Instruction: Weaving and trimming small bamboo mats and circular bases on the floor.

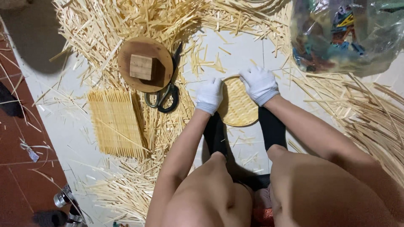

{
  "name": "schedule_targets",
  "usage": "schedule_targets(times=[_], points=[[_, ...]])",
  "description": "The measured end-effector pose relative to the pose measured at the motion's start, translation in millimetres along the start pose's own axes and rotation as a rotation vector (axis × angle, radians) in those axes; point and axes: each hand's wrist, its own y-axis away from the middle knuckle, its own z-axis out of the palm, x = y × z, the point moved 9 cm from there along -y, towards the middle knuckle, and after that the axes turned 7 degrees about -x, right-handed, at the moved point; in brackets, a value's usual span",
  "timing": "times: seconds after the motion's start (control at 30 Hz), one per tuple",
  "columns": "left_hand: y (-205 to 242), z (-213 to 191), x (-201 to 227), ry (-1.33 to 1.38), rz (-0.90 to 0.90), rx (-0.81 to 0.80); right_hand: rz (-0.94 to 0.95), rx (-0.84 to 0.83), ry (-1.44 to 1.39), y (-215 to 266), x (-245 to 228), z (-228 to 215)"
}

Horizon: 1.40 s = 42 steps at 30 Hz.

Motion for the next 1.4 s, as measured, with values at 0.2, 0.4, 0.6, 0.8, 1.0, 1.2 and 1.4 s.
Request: schedule_targets(times=[0.2, 0.4, 0.6, 0.8, 1.0, 1.2, 1.4], points=[[-19.0, 30.6, 11.8, -0.230, 0.112, -0.181, 0.036, 0.113, -0.110, 2.2, 7.1, -12.1], [-30.7, 22.6, 22.8, -0.341, 0.157, -0.217, 0.005, 0.193, -0.128, 2.9, 4.8, -30.9], [-32.6, 15.7, 21.6, -0.271, 0.123, -0.241, 0.186, 0.614, -0.516, 69.6, 103.9, -118.7], [-36.3, 0.6, 26.4, -0.285, 0.092, -0.218, 0.588, 0.512, -0.194, 81.9, 292.7, -85.6], [-35.5, -0.9, 28.4, -0.246, 0.093, -0.247, 0.708, 0.424, -0.274, 61.9, 222.2, -116.7], [-35.7, 1.9, 27.0, -0.234, 0.079, -0.283, 0.541, 0.283, -0.081, 49.4, 237.8, -94.6], [-34.7, -1.3, 26.2, -0.229, 0.102, -0.225, 0.384, 0.023, 0.126, 46.3, 239.5, -99.3]])
